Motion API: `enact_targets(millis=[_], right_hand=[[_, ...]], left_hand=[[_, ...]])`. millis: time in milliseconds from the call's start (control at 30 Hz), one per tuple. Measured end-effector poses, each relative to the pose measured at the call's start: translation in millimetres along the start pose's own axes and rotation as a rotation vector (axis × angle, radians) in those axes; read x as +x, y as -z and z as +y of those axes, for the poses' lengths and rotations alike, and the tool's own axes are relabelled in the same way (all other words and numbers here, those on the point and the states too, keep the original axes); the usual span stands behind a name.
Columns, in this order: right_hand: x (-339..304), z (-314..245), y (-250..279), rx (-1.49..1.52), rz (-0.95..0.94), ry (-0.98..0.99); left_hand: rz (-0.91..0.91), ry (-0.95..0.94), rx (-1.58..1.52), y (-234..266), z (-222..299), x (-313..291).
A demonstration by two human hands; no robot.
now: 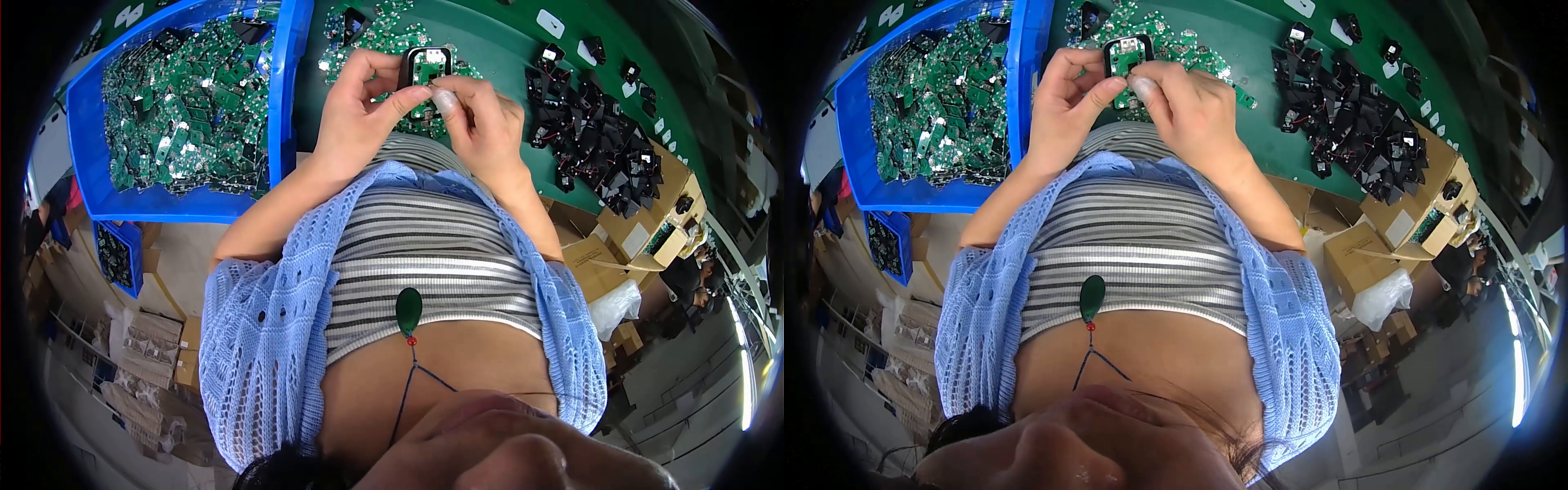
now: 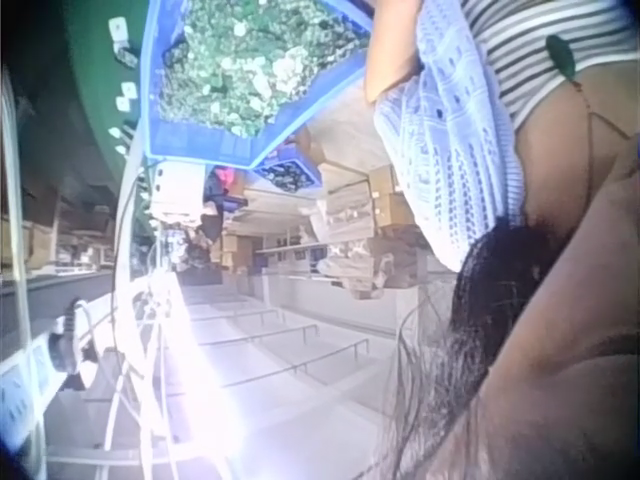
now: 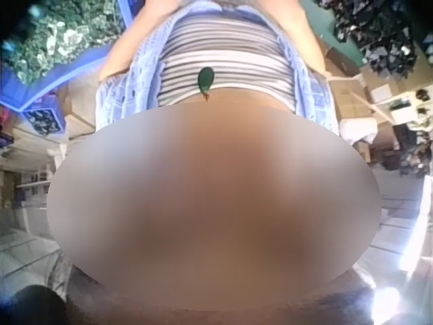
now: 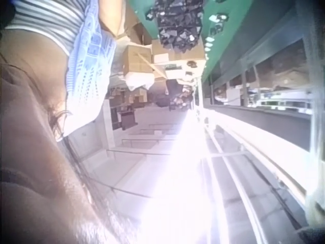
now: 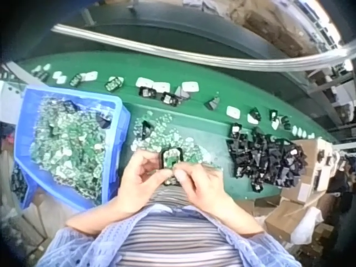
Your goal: The person assembles printed circuit boards into plastic enclosures by hand.
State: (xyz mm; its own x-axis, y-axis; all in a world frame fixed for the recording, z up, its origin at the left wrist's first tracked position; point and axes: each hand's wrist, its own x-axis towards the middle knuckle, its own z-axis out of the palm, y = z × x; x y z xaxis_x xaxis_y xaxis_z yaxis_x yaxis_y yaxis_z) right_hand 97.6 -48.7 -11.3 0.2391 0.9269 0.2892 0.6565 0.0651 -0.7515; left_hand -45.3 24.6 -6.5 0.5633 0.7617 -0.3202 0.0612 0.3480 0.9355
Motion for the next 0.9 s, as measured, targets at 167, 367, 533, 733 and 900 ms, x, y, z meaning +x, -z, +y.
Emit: enact_targets(millis=[167,367,533,733,900], right_hand=[[7.0,7.2,-5.2,-0.013,-0.059,0.071],[16.4,10.7,-2.8,-0.022,-0.133,0.067],[19.2,15.3,-3.3,-0.063,-0.158,0.105],[21.8,14.0,-0.3,-0.026,-0.196,-0.024],[21.4,13.8,0.5,-0.09,-0.18,0.176]], left_hand=[[0.024,-0.002,0.018,8.9,-2.3,5.7],[0.043,-0.022,0.031,6.2,-3.2,9.7],[0.034,-0.016,-0.002,9.8,-4.8,17.1],[0.004,-0.036,-0.02,6.2,-9.2,16.3],[-0.024,-0.11,-0.112,7.4,-12.5,16.3]])
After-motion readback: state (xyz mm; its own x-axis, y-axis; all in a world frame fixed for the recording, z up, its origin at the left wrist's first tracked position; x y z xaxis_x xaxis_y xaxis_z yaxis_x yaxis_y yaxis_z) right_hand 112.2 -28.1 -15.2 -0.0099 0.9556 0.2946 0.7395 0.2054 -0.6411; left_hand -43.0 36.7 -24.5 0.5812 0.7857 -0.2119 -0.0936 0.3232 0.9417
